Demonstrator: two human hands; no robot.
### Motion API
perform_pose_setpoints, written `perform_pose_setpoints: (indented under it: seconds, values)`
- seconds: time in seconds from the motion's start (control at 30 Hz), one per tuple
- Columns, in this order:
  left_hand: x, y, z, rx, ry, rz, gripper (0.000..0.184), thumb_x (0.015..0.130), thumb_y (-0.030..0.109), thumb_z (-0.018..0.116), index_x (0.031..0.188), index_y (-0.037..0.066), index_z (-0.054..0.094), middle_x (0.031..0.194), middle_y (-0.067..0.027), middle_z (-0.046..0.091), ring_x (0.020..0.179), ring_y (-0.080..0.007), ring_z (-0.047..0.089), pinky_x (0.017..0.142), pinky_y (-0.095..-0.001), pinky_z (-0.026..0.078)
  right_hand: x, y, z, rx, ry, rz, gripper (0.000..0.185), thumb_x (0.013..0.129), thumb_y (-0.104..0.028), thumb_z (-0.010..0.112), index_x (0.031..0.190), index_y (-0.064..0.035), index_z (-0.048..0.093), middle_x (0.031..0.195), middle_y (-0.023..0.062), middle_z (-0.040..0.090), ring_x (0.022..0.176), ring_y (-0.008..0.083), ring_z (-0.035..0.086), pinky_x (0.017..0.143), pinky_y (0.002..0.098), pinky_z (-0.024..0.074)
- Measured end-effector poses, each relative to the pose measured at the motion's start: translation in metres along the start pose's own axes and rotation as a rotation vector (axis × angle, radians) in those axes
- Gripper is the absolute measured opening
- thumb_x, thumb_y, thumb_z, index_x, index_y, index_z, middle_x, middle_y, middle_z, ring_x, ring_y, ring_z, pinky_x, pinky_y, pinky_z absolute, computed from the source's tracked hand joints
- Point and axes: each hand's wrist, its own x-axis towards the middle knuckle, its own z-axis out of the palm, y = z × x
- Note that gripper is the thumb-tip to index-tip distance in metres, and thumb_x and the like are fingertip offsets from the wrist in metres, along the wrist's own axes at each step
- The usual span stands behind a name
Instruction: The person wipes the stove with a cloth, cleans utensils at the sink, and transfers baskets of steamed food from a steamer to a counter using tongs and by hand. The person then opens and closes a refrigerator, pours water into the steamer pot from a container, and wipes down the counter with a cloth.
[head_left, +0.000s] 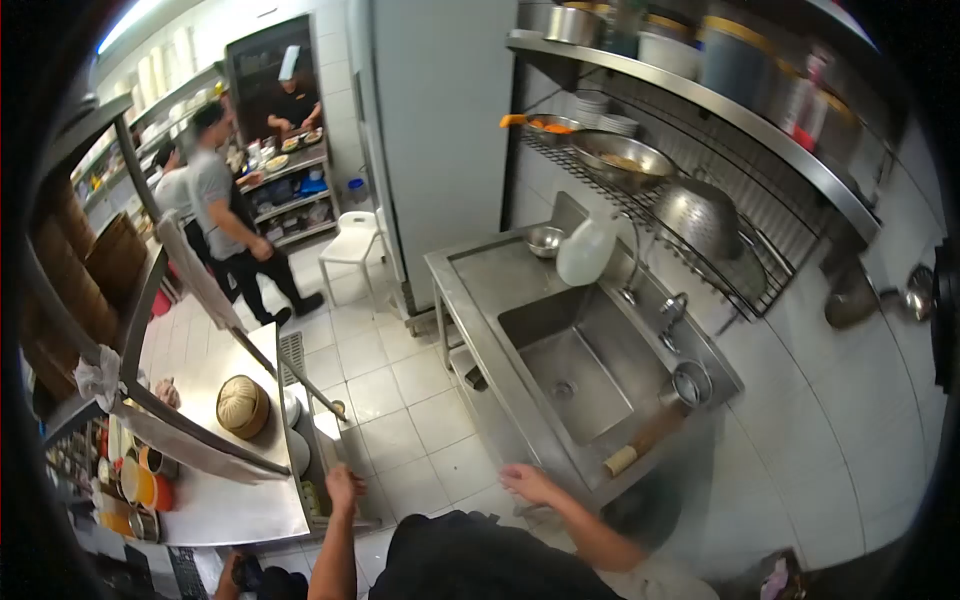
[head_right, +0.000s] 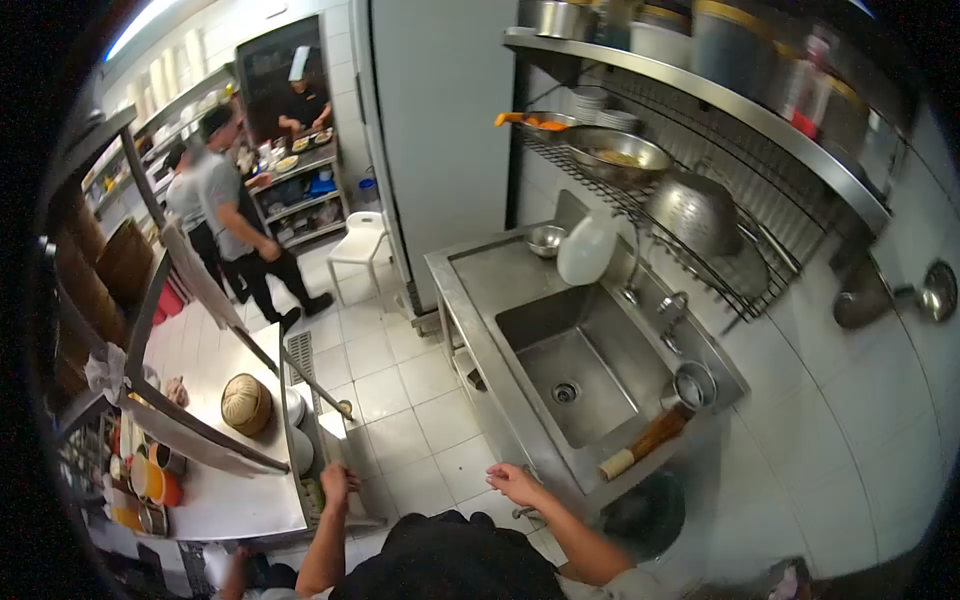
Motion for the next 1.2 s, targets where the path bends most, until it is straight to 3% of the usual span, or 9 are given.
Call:
perform_pose_setpoints:
  seconds: [0.1, 0.23, 0.37, 0.63, 0.8, 0.9, 0.93, 1.03, 1.2]
  values:
    - [-0.005, -0.055, 0.043, 0.171, -0.303, -0.319, 0.035, 0.094, 0.032, 0.045, 0.081, 0.001, 0.055, 0.074, -0.0118, 0.06, 0.058, -0.0188, 0.06, 0.045, -0.0317, 0.048, 0.029, -0.019, -0.003, 0.057, -0.035, -0.009, 0.029, 0.089, -0.022, 0.059, 0.111, -0.0032, 0.057, 0.096, 0.0058, 0.063, 0.085, 0.0123, 0.06, 0.07, 0.0258, 0.0479]
    - [0.0, -0.026, 0.106, 0.16, -0.857, -0.464, 0.033, 0.095, 0.031, 0.047, 0.097, 0.0, 0.06, 0.085, -0.0086, 0.064, 0.073, -0.0182, 0.063, 0.064, -0.0322, 0.052, 0.065, -0.058, 0.003, 0.181, -0.039, -0.002, 0.03, 0.089, -0.022, 0.059, 0.113, -0.0038, 0.056, 0.1, 0.0061, 0.062, 0.09, 0.0132, 0.06, 0.074, 0.0264, 0.0483]
    - [0.046, 0.1, 0.16, 0.228, -0.911, -0.102, 0.042, 0.097, 0.034, 0.04, 0.104, -0.001, 0.06, 0.093, -0.0079, 0.064, 0.087, -0.0168, 0.06, 0.078, -0.0315, 0.049, 0.108, -0.088, 0.009, 0.233, -0.09, 0.024, 0.031, 0.09, -0.023, 0.058, 0.114, -0.0024, 0.056, 0.102, 0.0058, 0.061, 0.091, 0.0139, 0.06, 0.074, 0.0264, 0.0484]
    - [0.079, 0.453, 0.131, -0.458, -1.485, 0.747, 0.046, 0.099, 0.032, 0.033, 0.114, -0.005, 0.056, 0.113, -0.0191, 0.058, 0.103, -0.0263, 0.057, 0.084, -0.0356, 0.046, 0.217, -0.113, 0.011, 0.23, -0.031, 0.216, 0.031, 0.092, -0.02, 0.055, 0.115, 0.0, 0.053, 0.105, 0.0094, 0.063, 0.097, 0.0178, 0.061, 0.08, 0.029, 0.0502]
    - [0.118, 0.512, 0.126, -0.745, -1.953, 1.016, 0.048, 0.097, 0.029, 0.035, 0.128, -0.007, 0.041, 0.134, -0.021, 0.04, 0.124, -0.0298, 0.041, 0.102, -0.0423, 0.032, 0.265, -0.132, 0.025, 0.21, 0.036, 0.323, 0.031, 0.09, -0.022, 0.058, 0.114, -0.002, 0.054, 0.1, 0.0077, 0.064, 0.086, 0.0133, 0.062, 0.07, 0.0261, 0.0505]
    - [0.136, 0.514, 0.143, -1.306, -1.735, 0.962, 0.049, 0.094, 0.028, 0.046, 0.118, -0.013, 0.05, 0.119, -0.0351, 0.049, 0.111, -0.0444, 0.051, 0.095, -0.0548, 0.04, 0.288, -0.148, 0.018, 0.253, 0.023, 0.316, 0.031, 0.09, -0.022, 0.058, 0.115, -0.0042, 0.055, 0.102, 0.0074, 0.064, 0.087, 0.0126, 0.061, 0.071, 0.0259, 0.0502]
    - [0.158, 0.516, 0.144, -1.215, -1.726, 1.091, 0.048, 0.093, 0.027, 0.049, 0.118, -0.014, 0.049, 0.12, -0.0353, 0.048, 0.111, -0.0447, 0.051, 0.094, -0.0529, 0.042, 0.298, -0.15, 0.014, 0.247, 0.027, 0.354, 0.032, 0.09, -0.021, 0.058, 0.116, -0.0031, 0.054, 0.104, 0.0091, 0.063, 0.09, 0.015, 0.062, 0.074, 0.0283, 0.0507]
    - [0.194, 0.529, 0.14, -1.17, -1.635, 0.881, 0.042, 0.091, 0.022, 0.052, 0.112, -0.014, 0.054, 0.111, -0.0354, 0.054, 0.105, -0.0449, 0.055, 0.082, -0.0464, 0.051, 0.338, -0.146, -0.015, 0.27, 0.049, 0.376, 0.034, 0.09, -0.021, 0.058, 0.117, -0.0022, 0.053, 0.106, 0.0106, 0.062, 0.094, 0.0173, 0.062, 0.077, 0.0306, 0.0513]
    - [0.289, 0.549, 0.175, -1.157, -1.475, 1.183, 0.042, 0.09, 0.026, 0.054, 0.103, -0.014, 0.059, 0.096, -0.0326, 0.061, 0.096, -0.0442, 0.06, 0.074, -0.0447, 0.054, 0.424, -0.222, -0.076, 0.293, 0.164, 0.115, 0.03, 0.089, -0.02, 0.059, 0.114, -0.0043, 0.054, 0.103, 0.007, 0.063, 0.09, 0.0146, 0.061, 0.075, 0.0279, 0.0498]
